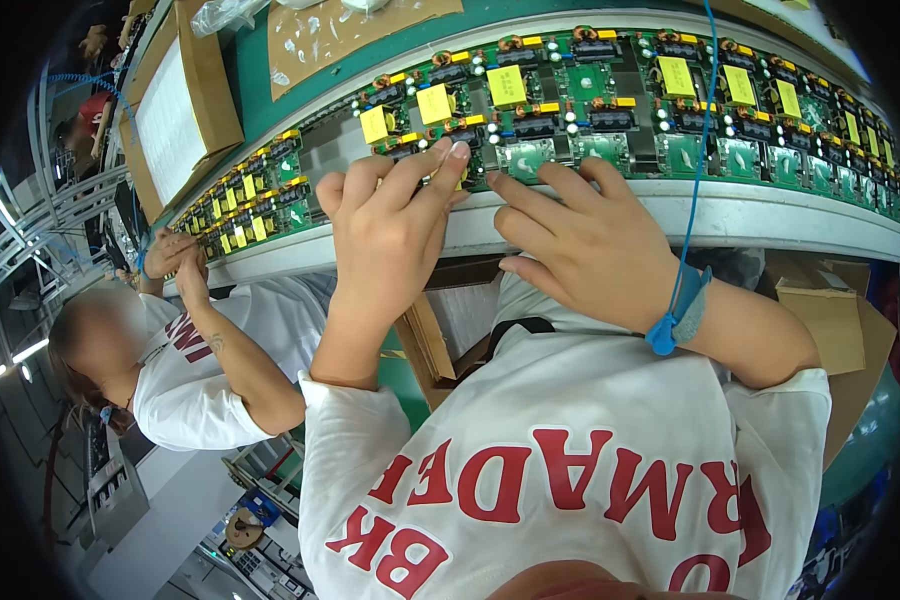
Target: Assemble electronic components onto printed circuit boards on an assembly line.
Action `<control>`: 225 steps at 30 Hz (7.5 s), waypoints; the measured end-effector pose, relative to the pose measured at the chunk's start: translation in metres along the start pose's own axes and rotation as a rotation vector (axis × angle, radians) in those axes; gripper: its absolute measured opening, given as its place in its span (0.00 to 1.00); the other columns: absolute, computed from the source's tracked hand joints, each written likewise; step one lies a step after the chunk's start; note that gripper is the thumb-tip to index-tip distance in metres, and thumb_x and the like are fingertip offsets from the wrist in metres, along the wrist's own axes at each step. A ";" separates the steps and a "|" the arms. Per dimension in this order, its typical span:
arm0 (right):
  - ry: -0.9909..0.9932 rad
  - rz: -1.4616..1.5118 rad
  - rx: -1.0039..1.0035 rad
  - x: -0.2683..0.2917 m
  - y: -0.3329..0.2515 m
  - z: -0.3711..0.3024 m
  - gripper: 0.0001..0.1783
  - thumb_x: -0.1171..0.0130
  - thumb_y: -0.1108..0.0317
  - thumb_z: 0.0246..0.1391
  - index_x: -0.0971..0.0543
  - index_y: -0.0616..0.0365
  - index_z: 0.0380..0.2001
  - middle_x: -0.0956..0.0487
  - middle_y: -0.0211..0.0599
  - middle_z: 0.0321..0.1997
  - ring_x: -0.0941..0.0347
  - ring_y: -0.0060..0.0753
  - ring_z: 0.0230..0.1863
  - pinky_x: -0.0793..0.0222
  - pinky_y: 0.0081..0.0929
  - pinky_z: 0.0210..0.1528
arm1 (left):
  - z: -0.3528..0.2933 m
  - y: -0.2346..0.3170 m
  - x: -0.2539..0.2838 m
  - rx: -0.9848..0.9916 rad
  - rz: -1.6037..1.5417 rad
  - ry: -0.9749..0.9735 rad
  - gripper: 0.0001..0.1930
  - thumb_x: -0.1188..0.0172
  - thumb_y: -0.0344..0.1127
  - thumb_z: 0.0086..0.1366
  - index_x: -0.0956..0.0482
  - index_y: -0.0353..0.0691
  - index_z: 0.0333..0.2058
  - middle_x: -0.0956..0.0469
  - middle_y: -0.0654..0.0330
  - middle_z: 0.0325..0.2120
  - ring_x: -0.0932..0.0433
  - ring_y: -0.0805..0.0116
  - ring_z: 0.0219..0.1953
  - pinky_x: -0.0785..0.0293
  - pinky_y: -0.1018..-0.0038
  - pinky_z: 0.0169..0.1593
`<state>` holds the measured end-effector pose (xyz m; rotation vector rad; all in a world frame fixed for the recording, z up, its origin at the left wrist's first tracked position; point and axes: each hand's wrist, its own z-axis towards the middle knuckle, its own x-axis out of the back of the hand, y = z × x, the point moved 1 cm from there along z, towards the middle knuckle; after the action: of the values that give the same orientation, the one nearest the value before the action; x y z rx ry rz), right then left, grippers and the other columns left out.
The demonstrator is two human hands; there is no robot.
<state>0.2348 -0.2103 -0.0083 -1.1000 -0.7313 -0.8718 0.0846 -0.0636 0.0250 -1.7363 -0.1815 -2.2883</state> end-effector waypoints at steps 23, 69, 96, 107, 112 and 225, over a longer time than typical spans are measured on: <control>-0.096 -0.025 -0.071 0.022 -0.021 0.023 0.20 0.34 0.59 0.50 0.27 0.55 0.42 0.22 0.37 0.54 0.30 0.43 0.51 0.39 0.40 0.54 | -0.008 -0.037 0.001 0.074 -0.482 -0.091 0.33 0.49 0.19 0.57 0.33 0.44 0.64 0.20 0.63 0.53 0.26 0.64 0.54 0.44 0.62 0.54; 0.191 -0.213 -0.529 -0.022 -0.047 0.098 0.15 0.40 0.64 0.48 0.30 0.62 0.34 0.21 0.48 0.20 0.22 0.56 0.24 0.27 0.47 0.26 | -0.021 -0.044 -0.018 -0.018 -0.707 0.096 0.31 0.51 0.22 0.62 0.38 0.36 0.65 0.21 0.54 0.49 0.28 0.57 0.57 0.45 0.52 0.60; 0.442 0.096 -0.622 0.146 0.021 -0.030 0.08 0.44 0.68 0.60 0.22 0.60 0.38 0.22 0.45 0.26 0.25 0.39 0.26 0.32 0.32 0.30 | -0.028 -0.031 0.008 0.070 -0.320 -0.083 0.19 0.40 0.37 0.60 0.19 0.54 0.51 0.23 0.65 0.57 0.32 0.55 0.61 0.55 0.45 0.65; 0.432 -0.067 -0.421 0.178 0.150 -0.013 0.12 0.41 0.66 0.61 0.21 0.59 0.45 0.24 0.31 0.31 0.32 0.24 0.32 0.35 0.25 0.35 | -0.057 -0.053 0.017 0.246 -0.189 0.002 0.14 0.41 0.36 0.58 0.13 0.53 0.43 0.23 0.66 0.57 0.33 0.54 0.61 0.55 0.52 0.66; 0.311 -0.316 0.101 0.154 0.173 0.053 0.17 0.37 0.65 0.57 0.23 0.55 0.49 0.22 0.35 0.45 0.27 0.40 0.44 0.29 0.34 0.46 | -0.055 -0.050 0.011 0.281 -0.172 0.086 0.13 0.41 0.36 0.57 0.12 0.53 0.41 0.24 0.66 0.57 0.35 0.51 0.62 0.54 0.53 0.66; 0.005 0.054 -0.526 0.107 0.058 -0.036 0.18 0.30 0.73 0.44 0.17 0.63 0.42 0.17 0.42 0.42 0.22 0.39 0.41 0.27 0.29 0.44 | 0.043 0.108 -0.037 0.019 -0.618 -0.008 0.20 0.36 0.36 0.55 0.20 0.46 0.48 0.24 0.67 0.54 0.27 0.61 0.49 0.30 0.65 0.49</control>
<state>0.3394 -0.2567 0.0469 -1.5726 -0.4724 -1.0509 0.1641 -0.1515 -0.0051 -1.8683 -0.8438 -2.6630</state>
